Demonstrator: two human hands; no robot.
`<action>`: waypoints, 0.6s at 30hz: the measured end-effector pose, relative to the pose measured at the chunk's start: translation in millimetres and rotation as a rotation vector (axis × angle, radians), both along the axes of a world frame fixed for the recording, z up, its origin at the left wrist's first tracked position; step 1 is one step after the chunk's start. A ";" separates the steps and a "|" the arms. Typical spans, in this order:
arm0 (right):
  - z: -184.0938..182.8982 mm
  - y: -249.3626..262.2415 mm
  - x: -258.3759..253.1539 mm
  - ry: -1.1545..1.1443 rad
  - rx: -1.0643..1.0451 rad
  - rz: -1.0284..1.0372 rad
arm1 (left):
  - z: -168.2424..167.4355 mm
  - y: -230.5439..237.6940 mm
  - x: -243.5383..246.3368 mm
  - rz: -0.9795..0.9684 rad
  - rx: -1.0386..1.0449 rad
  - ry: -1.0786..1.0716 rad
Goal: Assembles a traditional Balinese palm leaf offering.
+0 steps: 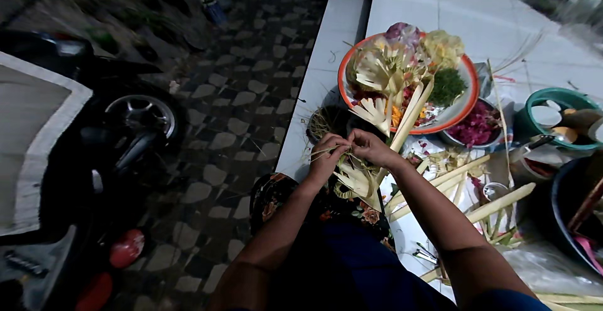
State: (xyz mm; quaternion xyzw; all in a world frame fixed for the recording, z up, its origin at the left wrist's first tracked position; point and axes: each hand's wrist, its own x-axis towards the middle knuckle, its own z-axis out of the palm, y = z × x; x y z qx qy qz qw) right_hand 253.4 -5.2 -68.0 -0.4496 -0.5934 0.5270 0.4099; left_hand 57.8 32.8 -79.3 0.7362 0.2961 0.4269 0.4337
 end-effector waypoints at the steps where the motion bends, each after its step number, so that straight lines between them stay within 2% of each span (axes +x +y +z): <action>1: 0.5 0.2 -0.9 -0.004 0.010 -0.008 | 0.8 0.2 -0.4 0.006 0.001 0.014; 7: -3.8 2.3 -2.4 0.154 -0.123 -0.061 | 5.1 2.1 -1.1 -0.002 -0.027 0.033; 11: -8.2 6.4 3.1 0.297 -0.239 0.015 | 1.1 1.5 -2.7 -0.032 -0.093 0.038; 18: 3.5 9.8 14.6 0.330 -0.297 0.026 | 3.1 2.0 -2.3 -0.049 -0.056 0.061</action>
